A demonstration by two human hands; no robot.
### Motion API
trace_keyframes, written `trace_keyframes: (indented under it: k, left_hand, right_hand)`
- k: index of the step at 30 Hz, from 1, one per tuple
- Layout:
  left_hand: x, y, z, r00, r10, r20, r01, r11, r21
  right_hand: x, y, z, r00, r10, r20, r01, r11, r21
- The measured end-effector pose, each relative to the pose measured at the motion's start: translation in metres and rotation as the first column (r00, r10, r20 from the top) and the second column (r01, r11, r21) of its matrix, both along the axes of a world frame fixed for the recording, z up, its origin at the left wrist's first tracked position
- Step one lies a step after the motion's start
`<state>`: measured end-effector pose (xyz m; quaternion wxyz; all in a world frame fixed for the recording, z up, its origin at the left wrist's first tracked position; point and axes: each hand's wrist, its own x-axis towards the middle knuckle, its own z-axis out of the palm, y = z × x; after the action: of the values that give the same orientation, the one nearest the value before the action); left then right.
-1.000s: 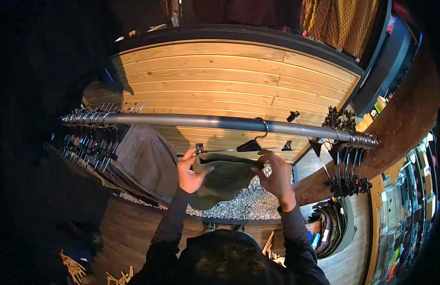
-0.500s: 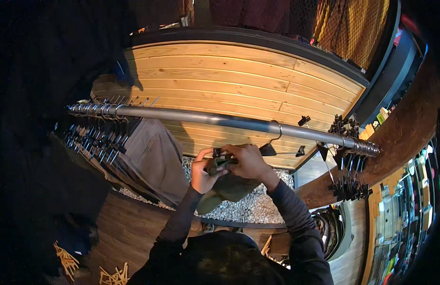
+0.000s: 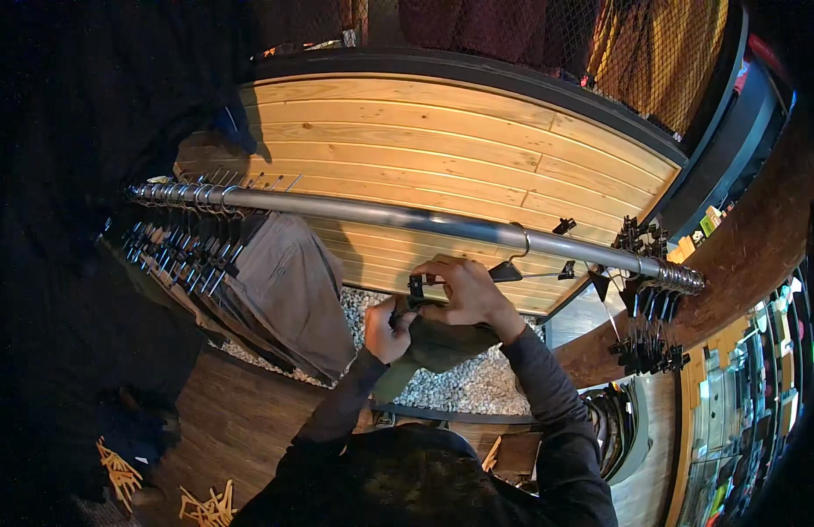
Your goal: Hanging pairs of pants on hangers with clips and cleaning them using a blue lint brush on a clothing rack.
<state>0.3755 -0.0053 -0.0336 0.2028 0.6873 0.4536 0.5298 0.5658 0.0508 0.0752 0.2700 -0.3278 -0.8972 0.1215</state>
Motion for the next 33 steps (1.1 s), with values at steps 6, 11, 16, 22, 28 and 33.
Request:
trace_keyframes:
  k: [6, 11, 16, 22, 28, 33]
  left_hand:
    - [0.003, 0.003, -0.005, 0.998, 0.042, 0.047, -0.042, 0.999, -0.010]
    - [-0.010, 0.002, -0.001, 1.000, -0.017, -0.025, 0.017, 1.000, 0.002]
    - [-0.015, -0.005, 0.000, 0.998, -0.022, -0.056, 0.020, 0.999, -0.029]
    - [-0.023, -0.005, -0.009, 0.999, -0.002, -0.039, 0.002, 1.000, 0.020]
    - [-0.031, -0.005, -0.008, 0.998, -0.038, 0.044, 0.037, 0.999, 0.027]
    - [-0.036, -0.006, -0.008, 1.000, -0.010, -0.019, 0.008, 0.995, -0.097]
  right_hand:
    - [-0.002, 0.008, -0.002, 0.997, 0.076, -0.003, -0.076, 0.989, -0.124]
    - [-0.002, 0.009, 0.001, 0.987, 0.154, -0.047, -0.161, 0.969, -0.189]
    - [0.001, 0.012, -0.005, 0.981, 0.190, 0.028, -0.192, 0.978, 0.082]
    - [-0.002, 0.010, -0.001, 0.980, 0.180, 0.086, -0.184, 0.982, 0.040]
    - [-0.003, 0.015, -0.011, 0.983, 0.162, 0.087, -0.164, 0.986, 0.017]
    - [-0.013, 0.006, -0.002, 0.983, 0.164, -0.079, -0.169, 0.983, -0.069]
